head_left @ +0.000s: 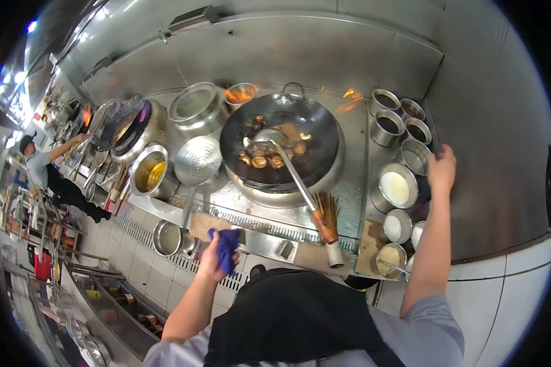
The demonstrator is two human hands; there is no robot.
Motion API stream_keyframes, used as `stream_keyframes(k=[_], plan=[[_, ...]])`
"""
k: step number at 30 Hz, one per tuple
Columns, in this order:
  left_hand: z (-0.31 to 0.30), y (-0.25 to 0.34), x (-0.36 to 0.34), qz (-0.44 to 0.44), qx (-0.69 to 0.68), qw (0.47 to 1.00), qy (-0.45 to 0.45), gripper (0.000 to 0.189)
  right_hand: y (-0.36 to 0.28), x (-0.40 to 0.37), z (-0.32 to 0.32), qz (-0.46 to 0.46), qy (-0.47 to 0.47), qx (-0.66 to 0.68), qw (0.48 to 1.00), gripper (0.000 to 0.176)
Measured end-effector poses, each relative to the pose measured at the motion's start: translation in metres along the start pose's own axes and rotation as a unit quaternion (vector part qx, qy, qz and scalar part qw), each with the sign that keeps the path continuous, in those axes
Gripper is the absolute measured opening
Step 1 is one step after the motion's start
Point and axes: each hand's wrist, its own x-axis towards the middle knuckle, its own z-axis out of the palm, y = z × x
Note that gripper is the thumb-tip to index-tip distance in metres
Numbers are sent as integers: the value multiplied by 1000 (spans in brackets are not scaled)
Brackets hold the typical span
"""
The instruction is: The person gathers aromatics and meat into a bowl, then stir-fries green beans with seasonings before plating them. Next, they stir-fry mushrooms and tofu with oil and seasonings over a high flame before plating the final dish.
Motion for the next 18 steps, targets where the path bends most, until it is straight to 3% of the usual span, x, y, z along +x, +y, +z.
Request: stream_keyframes(k=[1, 2, 3, 4, 5, 7, 9, 10, 12, 13, 17, 18], plan=[[9, 8, 13, -1, 57, 998, 32, 62, -62, -21, -19, 17, -141, 92, 986, 36], [13, 14, 30, -8, 60, 998, -8, 65, -115, -58, -26, 3, -224, 194, 955, 37], [19, 20, 49, -24, 55, 997, -44, 67, -149, -98, -11, 12, -327, 200, 924, 38], [30, 28, 63, -16, 79, 995, -66, 68, -194, -127, -27, -171, -345, 40, 922, 47], [38, 37, 77, -24, 75, 991, -108, 68, -213, -157, -18, -237, -418, 16, 877, 61], [54, 52, 101, -36, 86, 982, -163, 63, -218, -185, 17, -248, -437, -47, 863, 63], [65, 63, 123, -44, 119, 975, -182, 60, -214, -173, 36, -117, -492, -114, 855, 54], [72, 64, 129, -57, 121, 977, -163, 58, -214, -165, 36, -123, -485, -122, 857, 54], [89, 63, 139, -58, 72, 993, -70, 44, -214, -166, 31, -78, -424, -8, 902, 39], [92, 61, 153, -63, 67, 993, -74, 44, -221, -166, 37, -77, -424, -16, 902, 39], [86, 56, 219, -195, 41, 977, -80, 12, -247, -161, 96, -48, -360, 71, 929, 30], [91, 47, 206, -150, 80, 984, -47, 12, -268, -161, 95, 69, -448, 79, 888, 32]])
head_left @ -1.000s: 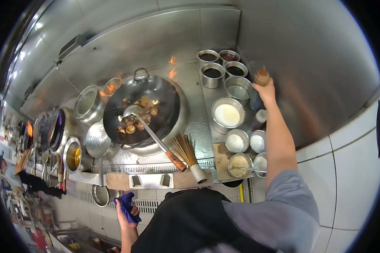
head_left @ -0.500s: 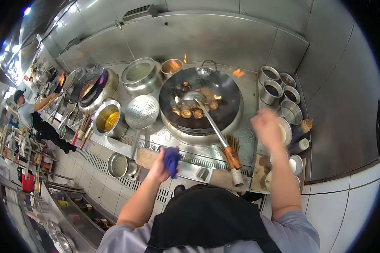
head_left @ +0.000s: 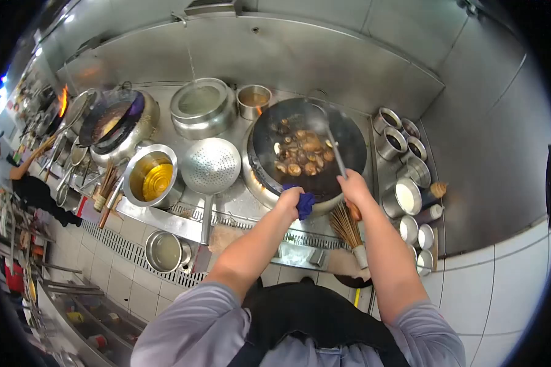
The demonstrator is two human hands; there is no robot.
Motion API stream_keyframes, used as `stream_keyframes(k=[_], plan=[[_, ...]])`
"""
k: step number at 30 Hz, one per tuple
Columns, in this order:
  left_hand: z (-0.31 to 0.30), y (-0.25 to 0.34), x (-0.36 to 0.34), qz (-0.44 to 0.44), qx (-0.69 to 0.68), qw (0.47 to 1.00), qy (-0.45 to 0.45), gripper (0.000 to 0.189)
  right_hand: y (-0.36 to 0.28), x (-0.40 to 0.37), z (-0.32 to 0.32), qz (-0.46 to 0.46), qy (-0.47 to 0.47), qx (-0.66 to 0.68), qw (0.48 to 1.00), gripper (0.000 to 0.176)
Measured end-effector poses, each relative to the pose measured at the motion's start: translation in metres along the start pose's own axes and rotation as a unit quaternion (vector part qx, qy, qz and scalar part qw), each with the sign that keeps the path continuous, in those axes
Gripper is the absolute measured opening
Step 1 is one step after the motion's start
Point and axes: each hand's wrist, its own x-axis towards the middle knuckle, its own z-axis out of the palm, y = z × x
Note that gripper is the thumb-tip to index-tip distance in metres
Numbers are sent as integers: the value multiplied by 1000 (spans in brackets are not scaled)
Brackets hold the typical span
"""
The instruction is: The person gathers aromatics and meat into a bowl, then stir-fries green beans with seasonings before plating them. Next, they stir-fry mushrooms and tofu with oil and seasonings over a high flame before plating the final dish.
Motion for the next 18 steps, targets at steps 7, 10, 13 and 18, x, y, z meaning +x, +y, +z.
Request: stream_keyframes(k=[7, 10, 13, 18], plan=[[10, 3, -14, 28, -56, 998, -23, 17, -22, -64, -55, -119, 33, -329, 936, 34], [10, -6, -45, 76, -24, 997, 11, 14, -17, -98, -65, -111, 38, -365, 923, 40], [13, -2, -33, 67, -28, 997, 0, 13, 4, -125, -89, -98, 45, -299, 948, 40], [33, -15, -114, 98, -37, 994, -21, 17, 32, -168, -158, -118, -55, -193, 973, 42]])
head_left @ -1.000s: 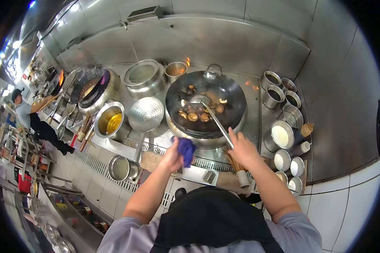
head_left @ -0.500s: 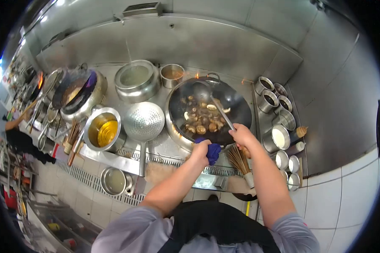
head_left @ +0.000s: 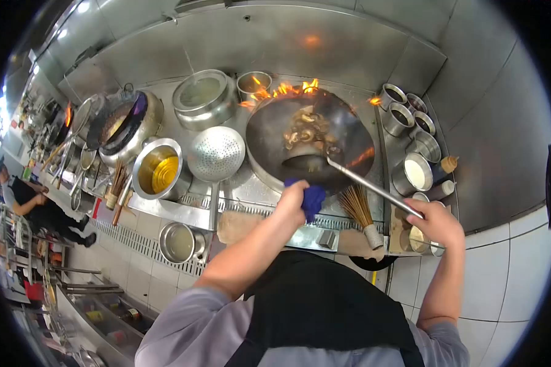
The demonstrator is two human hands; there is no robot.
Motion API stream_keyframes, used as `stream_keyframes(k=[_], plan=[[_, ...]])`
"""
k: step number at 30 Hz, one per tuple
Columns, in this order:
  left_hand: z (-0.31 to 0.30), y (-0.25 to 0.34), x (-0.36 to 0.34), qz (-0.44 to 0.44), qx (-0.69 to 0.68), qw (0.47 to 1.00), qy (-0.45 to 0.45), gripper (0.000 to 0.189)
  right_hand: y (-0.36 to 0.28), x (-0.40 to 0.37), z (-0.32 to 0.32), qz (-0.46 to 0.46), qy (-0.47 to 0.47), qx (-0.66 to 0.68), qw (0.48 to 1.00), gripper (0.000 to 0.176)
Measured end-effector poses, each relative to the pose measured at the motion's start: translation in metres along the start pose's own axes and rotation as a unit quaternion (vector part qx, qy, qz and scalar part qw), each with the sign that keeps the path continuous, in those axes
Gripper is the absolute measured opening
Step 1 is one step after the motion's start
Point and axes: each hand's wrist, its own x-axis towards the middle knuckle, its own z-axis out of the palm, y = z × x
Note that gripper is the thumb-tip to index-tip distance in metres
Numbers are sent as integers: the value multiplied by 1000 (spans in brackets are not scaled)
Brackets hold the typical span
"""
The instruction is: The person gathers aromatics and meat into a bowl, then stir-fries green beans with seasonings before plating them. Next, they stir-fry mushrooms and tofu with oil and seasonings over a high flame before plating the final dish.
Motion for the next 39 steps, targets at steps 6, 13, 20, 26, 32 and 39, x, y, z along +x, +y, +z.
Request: stream_keyframes(k=[6, 13, 20, 26, 32, 39], plan=[[-18, 11, 35, -83, 54, 995, -32, 21, 19, 55, 49, 8, 0, -5, 1000, 41], [-55, -43, -2, -76, 126, 986, 71, 10, 4, 68, 98, 49, 160, -76, 983, 43], [8, 4, 2, -28, -18, 999, 29, 13, 51, 37, 20, -37, -19, 25, 999, 34], [-24, -8, 35, -8, -23, 999, 23, 11, 25, 87, 79, -5, 64, -104, 993, 26], [-22, -26, -6, -26, 39, 998, 30, 20, 4, 47, 70, 9, 121, -74, 990, 40], [-13, -1, 74, -17, -24, 994, 101, 12, 66, 51, 42, -49, 101, -40, 993, 26]])
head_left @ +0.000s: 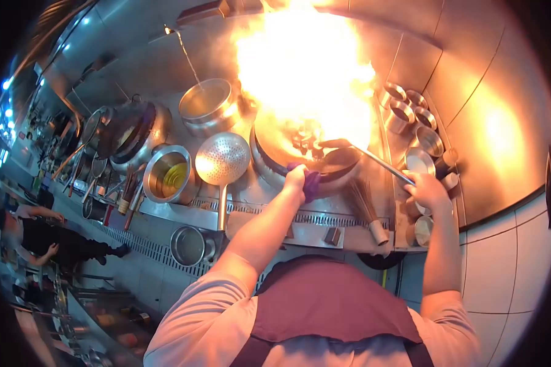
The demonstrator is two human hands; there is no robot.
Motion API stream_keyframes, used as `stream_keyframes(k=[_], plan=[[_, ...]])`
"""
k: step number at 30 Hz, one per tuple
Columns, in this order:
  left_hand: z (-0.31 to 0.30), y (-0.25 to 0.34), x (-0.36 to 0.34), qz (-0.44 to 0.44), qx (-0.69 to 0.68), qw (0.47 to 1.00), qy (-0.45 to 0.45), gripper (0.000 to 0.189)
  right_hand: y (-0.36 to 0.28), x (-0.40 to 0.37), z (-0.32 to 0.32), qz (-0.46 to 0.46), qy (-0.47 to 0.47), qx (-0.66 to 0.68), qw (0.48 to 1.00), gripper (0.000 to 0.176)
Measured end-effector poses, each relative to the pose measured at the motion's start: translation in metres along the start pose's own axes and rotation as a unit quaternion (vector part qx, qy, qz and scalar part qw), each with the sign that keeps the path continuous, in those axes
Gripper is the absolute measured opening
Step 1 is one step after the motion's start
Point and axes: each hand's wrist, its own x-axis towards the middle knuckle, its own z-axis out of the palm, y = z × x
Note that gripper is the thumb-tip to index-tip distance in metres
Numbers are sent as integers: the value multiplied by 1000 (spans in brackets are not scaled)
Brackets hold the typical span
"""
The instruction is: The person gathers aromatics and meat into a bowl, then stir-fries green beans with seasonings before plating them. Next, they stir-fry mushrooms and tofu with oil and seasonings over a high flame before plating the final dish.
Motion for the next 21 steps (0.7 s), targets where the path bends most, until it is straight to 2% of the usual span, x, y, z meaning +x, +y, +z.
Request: stream_keyframes(k=[1, 2, 4, 6, 7, 8, 10, 11, 12, 14, 15, 16, 18, 20, 21], plan=[[-20, -7, 30, 2, 41, 996, -84, 15, 2, 16, 14, 69, -22, 69, 995, 26], [-12, -11, 19, -3, 12, 998, -57, 22, 2, 35, 33, 136, -43, 138, 980, 26], [-11, -7, -23, -63, 60, 989, -118, 29, -14, 68, 87, 263, -17, 275, 925, 27], [-7, -7, -27, -90, 28, 986, -136, 29, -47, 86, 134, 175, 80, 131, 973, 30], [-7, -2, -6, -121, -41, 979, -159, 30, -71, 85, 126, 182, 23, 167, 969, 30], [-10, 1, 35, -156, -39, 968, -193, 21, -89, 79, 108, 188, -37, 206, 960, 30], [-4, 1, 67, -170, 41, 977, -119, 20, -89, 63, 94, 99, -12, 173, 980, 29], [-8, -13, 65, -57, 8, 993, -105, 19, -84, 52, 93, 86, -12, 156, 984, 29], [-4, -20, 31, -52, 4, 993, -110, 19, -80, 41, 82, 67, -6, 135, 989, 29], [19, -19, -45, 14, -113, 984, -141, 20, -69, 10, 46, 53, -27, 66, 996, 31], [17, -14, -44, 27, -65, 981, -182, 21, -74, 0, 10, 63, -52, 69, 994, 31], [3, -14, -16, -38, -26, 991, -123, 23, -80, -17, -15, 72, -99, 76, 990, 31], [14, -12, -42, -47, -21, 997, -65, 27, -52, -41, -30, -16, -119, 85, 989, 28], [13, -27, -89, -56, -19, 993, -98, 19, -32, -49, -42, -46, -181, 187, 965, 24], [4, -27, -102, -74, 68, 980, -174, 17, -47, -43, -58, -27, -242, 177, 954, 19]])
